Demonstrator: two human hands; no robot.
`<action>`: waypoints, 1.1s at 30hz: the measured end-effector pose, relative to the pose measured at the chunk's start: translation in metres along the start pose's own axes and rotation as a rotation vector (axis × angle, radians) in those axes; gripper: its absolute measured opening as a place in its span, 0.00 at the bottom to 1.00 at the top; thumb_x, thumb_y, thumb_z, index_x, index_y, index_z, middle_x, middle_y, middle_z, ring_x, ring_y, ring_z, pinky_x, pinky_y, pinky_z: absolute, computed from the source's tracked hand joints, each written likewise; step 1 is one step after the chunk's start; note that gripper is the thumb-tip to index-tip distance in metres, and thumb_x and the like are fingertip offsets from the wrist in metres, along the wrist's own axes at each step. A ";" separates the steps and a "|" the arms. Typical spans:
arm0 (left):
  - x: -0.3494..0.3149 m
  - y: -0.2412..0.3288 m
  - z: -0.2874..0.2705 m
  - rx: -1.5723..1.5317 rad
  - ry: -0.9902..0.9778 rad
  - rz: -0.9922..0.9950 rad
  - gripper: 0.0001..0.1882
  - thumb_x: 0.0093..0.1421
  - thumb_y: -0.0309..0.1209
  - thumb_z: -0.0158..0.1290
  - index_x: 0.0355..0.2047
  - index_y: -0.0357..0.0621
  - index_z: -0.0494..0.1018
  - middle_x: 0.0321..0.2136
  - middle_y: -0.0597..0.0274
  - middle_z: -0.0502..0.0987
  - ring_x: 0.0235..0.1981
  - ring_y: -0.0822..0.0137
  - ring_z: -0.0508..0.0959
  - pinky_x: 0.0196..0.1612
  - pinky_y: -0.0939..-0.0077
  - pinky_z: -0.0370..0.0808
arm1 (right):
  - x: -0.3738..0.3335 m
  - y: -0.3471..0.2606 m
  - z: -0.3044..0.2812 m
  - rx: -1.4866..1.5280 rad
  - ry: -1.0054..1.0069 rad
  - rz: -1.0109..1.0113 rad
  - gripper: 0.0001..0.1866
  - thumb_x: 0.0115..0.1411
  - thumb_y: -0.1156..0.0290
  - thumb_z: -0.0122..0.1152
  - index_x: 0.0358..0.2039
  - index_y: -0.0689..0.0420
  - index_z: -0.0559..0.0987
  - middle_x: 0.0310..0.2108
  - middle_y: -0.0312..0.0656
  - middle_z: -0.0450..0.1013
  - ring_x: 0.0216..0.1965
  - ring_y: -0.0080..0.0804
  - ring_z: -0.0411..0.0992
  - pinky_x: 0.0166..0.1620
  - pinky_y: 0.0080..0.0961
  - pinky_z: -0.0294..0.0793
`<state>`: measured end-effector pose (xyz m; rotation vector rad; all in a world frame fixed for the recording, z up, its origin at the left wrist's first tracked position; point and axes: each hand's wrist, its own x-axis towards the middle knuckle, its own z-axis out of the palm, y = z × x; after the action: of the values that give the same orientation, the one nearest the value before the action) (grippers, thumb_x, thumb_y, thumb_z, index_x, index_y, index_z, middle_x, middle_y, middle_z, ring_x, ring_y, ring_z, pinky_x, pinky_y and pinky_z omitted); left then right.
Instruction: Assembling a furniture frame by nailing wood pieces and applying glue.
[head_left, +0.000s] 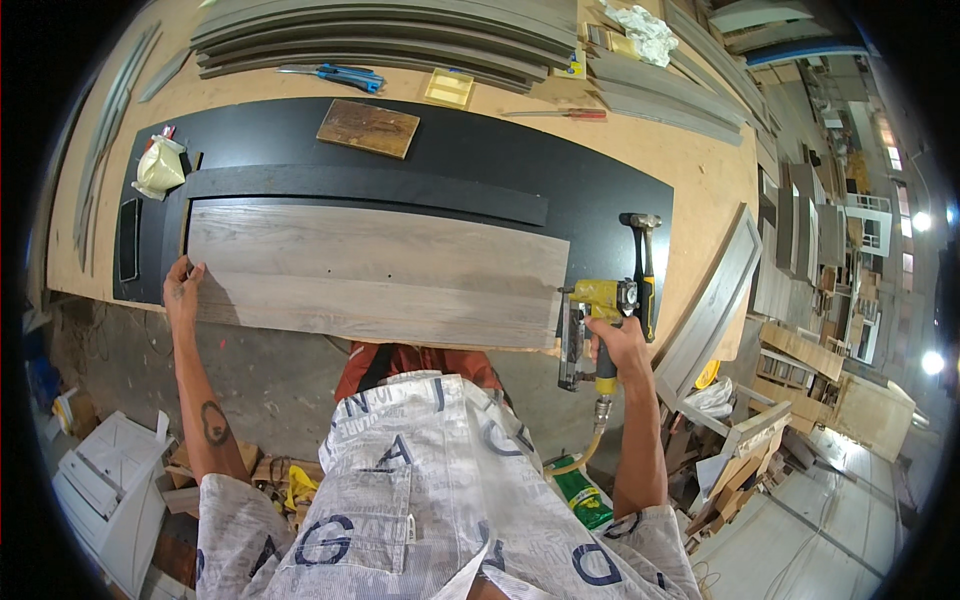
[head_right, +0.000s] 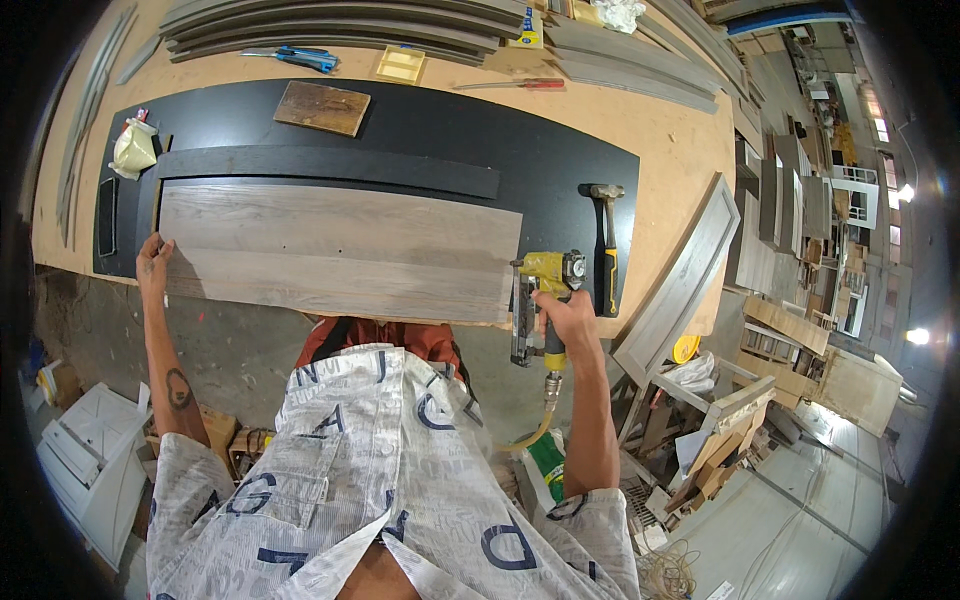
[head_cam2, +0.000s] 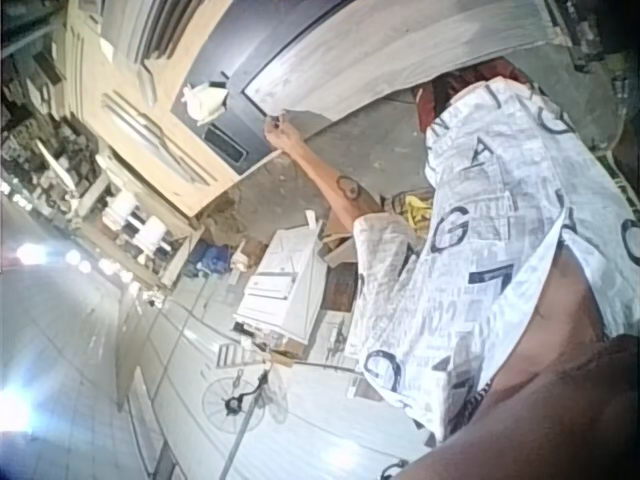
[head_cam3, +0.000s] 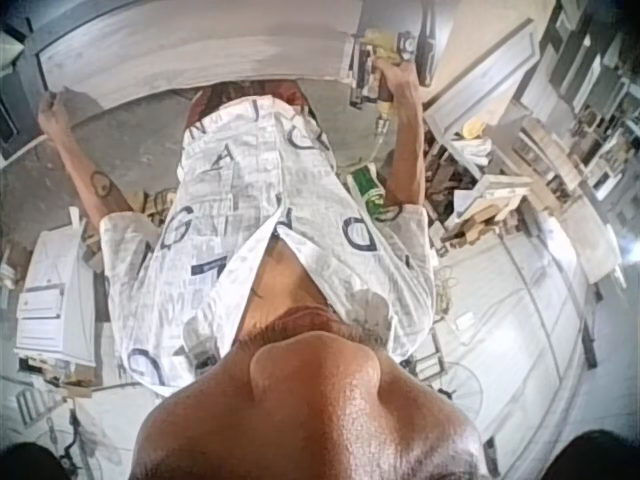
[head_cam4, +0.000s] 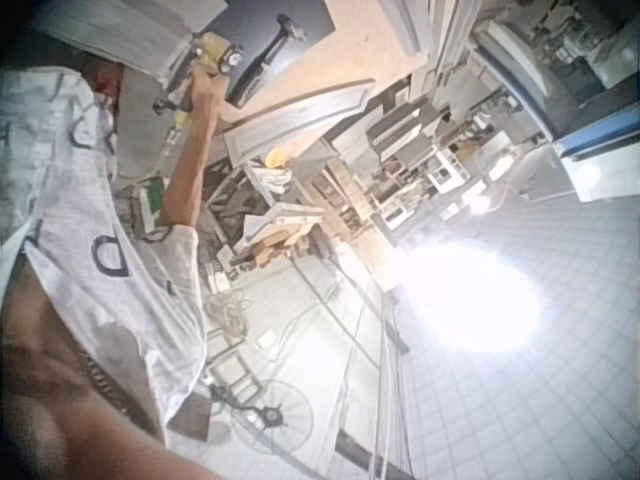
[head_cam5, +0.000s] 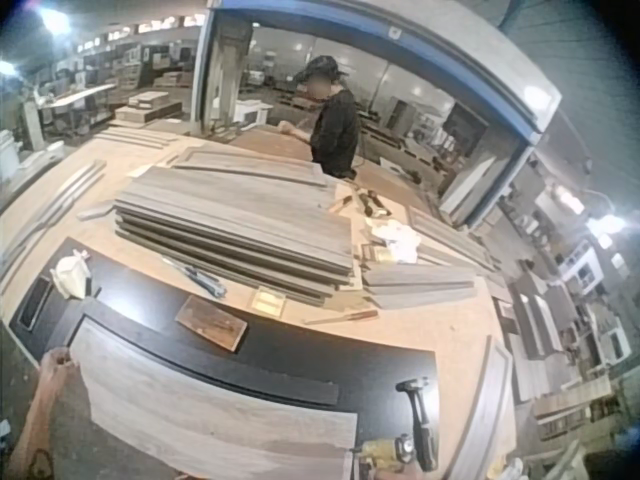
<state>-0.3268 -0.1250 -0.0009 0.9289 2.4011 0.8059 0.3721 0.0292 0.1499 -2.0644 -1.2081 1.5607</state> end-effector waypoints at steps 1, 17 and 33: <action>0.001 -0.001 0.001 0.000 -0.002 -0.001 0.20 0.60 0.34 0.60 0.45 0.26 0.73 0.34 0.61 0.76 0.36 0.69 0.71 0.43 0.76 0.68 | 0.000 0.000 0.001 0.014 0.006 -0.004 0.10 0.57 0.70 0.65 0.25 0.62 0.76 0.15 0.36 0.69 0.14 0.25 0.67 0.18 0.25 0.68; -0.002 0.005 0.007 0.021 0.059 -0.048 0.30 0.60 0.38 0.62 0.55 0.27 0.72 0.49 0.46 0.79 0.50 0.58 0.78 0.55 0.69 0.70 | 0.000 0.002 0.001 -0.020 0.031 -0.027 0.10 0.57 0.69 0.65 0.25 0.63 0.78 0.15 0.37 0.70 0.14 0.25 0.67 0.18 0.25 0.67; -0.040 0.113 0.059 0.549 0.466 0.420 0.23 0.62 0.34 0.58 0.54 0.36 0.72 0.46 0.44 0.78 0.53 0.48 0.76 0.55 0.57 0.72 | -0.007 -0.002 -0.001 -0.240 0.049 -0.012 0.10 0.57 0.70 0.62 0.26 0.64 0.77 0.14 0.38 0.72 0.15 0.26 0.70 0.21 0.28 0.68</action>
<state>-0.2141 -0.0638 0.0368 1.6541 2.9572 0.5412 0.3714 0.0255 0.1566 -2.2215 -1.4486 1.4100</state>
